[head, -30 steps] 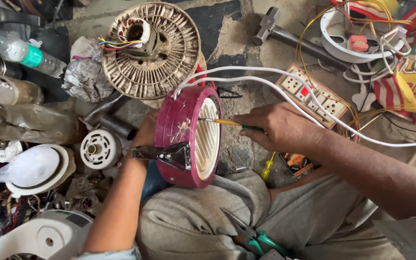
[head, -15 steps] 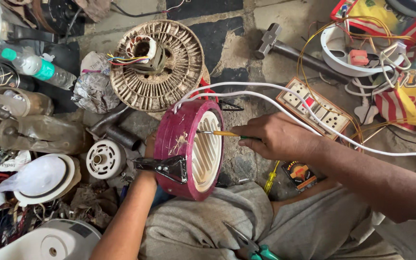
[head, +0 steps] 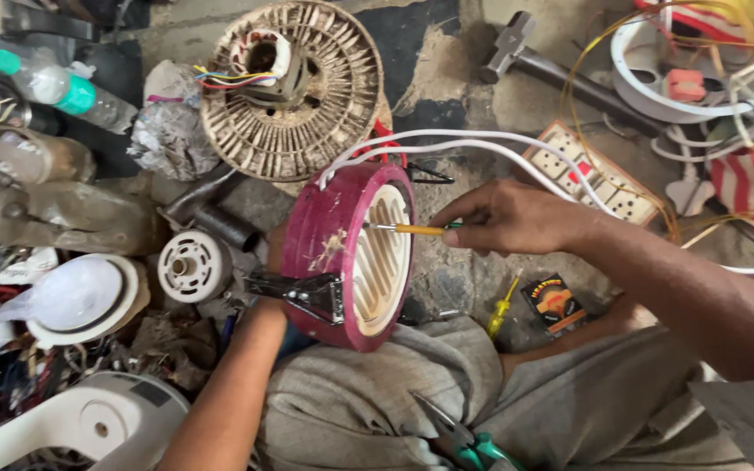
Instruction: The person sits on the floor and repairs a disassembled electric heater. They use pliers to strip and connect wires to the heating element and a screwdriver to tighten screws on the internal components. The person repeatedly adjusts the wiring and checks the connections within the heater's casing.
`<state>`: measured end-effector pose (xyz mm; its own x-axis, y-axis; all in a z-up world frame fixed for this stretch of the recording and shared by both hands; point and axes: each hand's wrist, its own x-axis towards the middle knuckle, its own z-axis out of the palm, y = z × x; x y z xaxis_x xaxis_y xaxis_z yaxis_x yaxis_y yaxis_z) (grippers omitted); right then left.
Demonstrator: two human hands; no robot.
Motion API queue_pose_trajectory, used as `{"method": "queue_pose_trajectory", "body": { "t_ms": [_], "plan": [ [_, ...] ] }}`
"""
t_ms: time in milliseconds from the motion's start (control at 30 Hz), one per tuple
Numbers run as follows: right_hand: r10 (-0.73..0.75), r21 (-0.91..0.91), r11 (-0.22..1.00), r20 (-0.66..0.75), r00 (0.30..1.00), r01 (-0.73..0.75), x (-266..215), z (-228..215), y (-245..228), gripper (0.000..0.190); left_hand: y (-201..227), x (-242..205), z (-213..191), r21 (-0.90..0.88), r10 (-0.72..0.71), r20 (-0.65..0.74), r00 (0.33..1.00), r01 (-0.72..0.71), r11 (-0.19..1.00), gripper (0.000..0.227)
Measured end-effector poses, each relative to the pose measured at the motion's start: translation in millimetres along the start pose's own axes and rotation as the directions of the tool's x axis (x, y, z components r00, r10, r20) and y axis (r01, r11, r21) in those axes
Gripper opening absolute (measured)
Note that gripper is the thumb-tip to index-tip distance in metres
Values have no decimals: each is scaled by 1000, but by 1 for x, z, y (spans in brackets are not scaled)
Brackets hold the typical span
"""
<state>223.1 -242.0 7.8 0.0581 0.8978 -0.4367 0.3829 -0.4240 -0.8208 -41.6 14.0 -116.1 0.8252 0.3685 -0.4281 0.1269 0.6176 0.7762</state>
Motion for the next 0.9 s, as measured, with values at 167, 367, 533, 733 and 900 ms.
{"method": "queue_pose_trajectory", "body": {
  "t_ms": [167, 367, 533, 733, 900],
  "plan": [
    [-493, -362, 837, -177, 852, 410, -8, 8, -6, 41, -16, -19, 7, -88, 79, -23, 997, -81, 993, 31],
    [-449, -514, 807, -213, 868, 292, -16, 24, -15, 41, -19, -15, -4, -96, 70, -30, 997, -73, 993, 31],
    [47, 529, 831, 244, 969, -173, 7, 5, 7, 45, -18, -10, -7, -92, 46, -11, 999, -47, 995, 31],
    [-203, 30, 979, 19, 979, 202, 11, 9, 20, 41, -19, -4, -12, -96, 33, -12, 999, -34, 995, 32],
    [66, 534, 815, 299, 952, -225, 11, 7, 7, 36, -16, -2, -13, -94, 31, -9, 999, -31, 995, 32]
  ]
}}
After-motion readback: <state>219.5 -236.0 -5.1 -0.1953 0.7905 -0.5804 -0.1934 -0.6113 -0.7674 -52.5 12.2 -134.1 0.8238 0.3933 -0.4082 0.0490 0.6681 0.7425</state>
